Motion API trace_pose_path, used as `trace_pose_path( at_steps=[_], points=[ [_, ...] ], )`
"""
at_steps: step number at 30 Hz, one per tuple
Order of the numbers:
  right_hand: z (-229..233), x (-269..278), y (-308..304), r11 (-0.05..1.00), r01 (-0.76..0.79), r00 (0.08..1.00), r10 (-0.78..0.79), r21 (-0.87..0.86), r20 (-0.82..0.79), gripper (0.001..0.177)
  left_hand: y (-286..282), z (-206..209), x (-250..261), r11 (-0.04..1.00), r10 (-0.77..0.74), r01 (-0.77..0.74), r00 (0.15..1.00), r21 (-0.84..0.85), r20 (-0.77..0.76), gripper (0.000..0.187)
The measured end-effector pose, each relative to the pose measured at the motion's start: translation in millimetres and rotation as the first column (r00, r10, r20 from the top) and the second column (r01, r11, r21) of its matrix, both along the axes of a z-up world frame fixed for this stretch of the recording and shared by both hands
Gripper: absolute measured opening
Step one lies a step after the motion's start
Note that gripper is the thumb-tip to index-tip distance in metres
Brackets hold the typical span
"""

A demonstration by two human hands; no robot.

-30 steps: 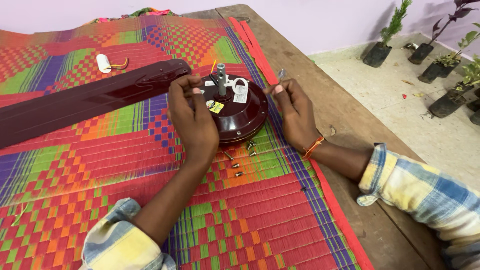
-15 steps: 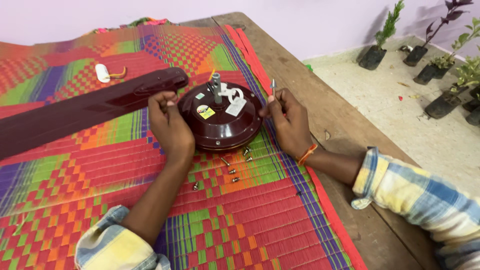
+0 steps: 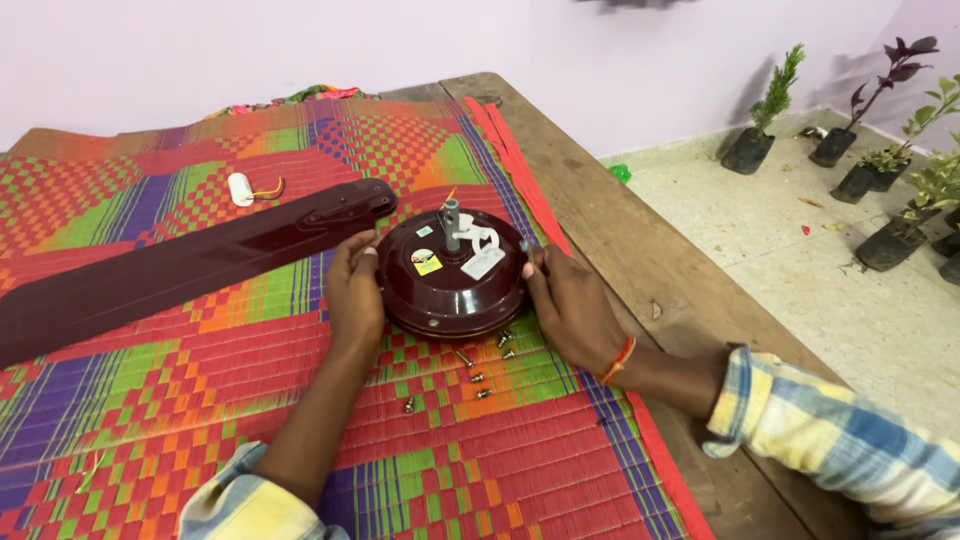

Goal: The person assembles a ceiling fan motor housing by inserting and tightening multiple screws into the circular brown motor base. The person uses a screwdriver to secure the screws around the perimeter of the motor housing while working on a colorful woven mat.

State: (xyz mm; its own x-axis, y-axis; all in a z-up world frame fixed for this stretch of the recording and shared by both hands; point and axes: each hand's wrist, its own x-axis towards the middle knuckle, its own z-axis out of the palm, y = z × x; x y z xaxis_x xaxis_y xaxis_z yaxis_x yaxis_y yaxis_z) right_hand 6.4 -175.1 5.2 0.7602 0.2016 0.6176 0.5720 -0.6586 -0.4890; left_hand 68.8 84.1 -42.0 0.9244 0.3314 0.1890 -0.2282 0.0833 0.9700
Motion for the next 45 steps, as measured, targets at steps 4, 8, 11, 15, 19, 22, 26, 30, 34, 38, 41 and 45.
trace_pose_path(
  at_steps=[4,8,11,15,19,22,26,30,34,38,41,45],
  points=[
    [10,-14,-10,0.999,-0.053,0.996,0.053,-0.005,0.067,0.019,13,6,-1,0.989,-0.145,0.145,0.989,-0.007,-0.041,0.036],
    [10,-15,-5,0.994,-0.04,0.994,0.05,0.098,-0.093,0.021,16,3,-2,0.983,-0.174,0.175,0.984,0.052,-0.032,0.037],
    [6,-11,-4,0.987,-0.128,0.986,0.115,0.1,0.124,0.022,16,0,1,0.981,-0.185,0.184,0.983,0.063,0.005,0.038],
    [3,-1,-4,0.988,-0.079,0.996,0.071,0.133,0.063,0.023,13,1,-1,0.984,-0.166,0.165,0.986,0.061,0.003,0.038],
    [2,2,-4,0.995,0.02,0.987,-0.005,0.097,-0.161,0.025,9,10,-9,0.98,-0.103,0.11,0.994,0.166,-0.045,0.039],
    [1,-1,-5,0.999,0.025,0.994,-0.02,0.045,-0.104,0.024,6,16,-15,0.972,-0.08,0.092,0.995,0.215,-0.064,0.04],
    [1,-10,-6,0.993,-0.121,0.962,0.118,-0.002,0.248,0.018,5,18,-16,0.973,-0.091,0.108,0.992,0.206,-0.088,0.041],
    [-3,-21,-8,0.986,-0.157,0.973,0.163,-0.049,0.165,0.012,4,12,-12,0.975,-0.171,0.168,0.985,0.142,0.011,0.041],
    [-2,-18,-6,0.958,-0.266,0.963,0.261,0.104,0.058,0.017,6,9,-11,0.962,-0.138,0.133,0.99,0.237,0.002,0.041],
    [0,-4,-8,0.952,-0.107,0.99,0.127,0.287,-0.054,0.021,5,5,-8,0.956,-0.136,0.127,0.991,0.265,0.015,0.042],
    [0,3,-7,0.966,-0.099,0.994,0.107,0.24,-0.022,0.023,5,2,-8,0.955,-0.141,0.126,0.989,0.267,0.04,0.042],
    [-4,-1,-7,0.993,-0.027,0.999,0.031,0.111,-0.03,0.022,4,2,-8,0.952,-0.124,0.101,0.99,0.289,0.06,0.043]
  ],
)
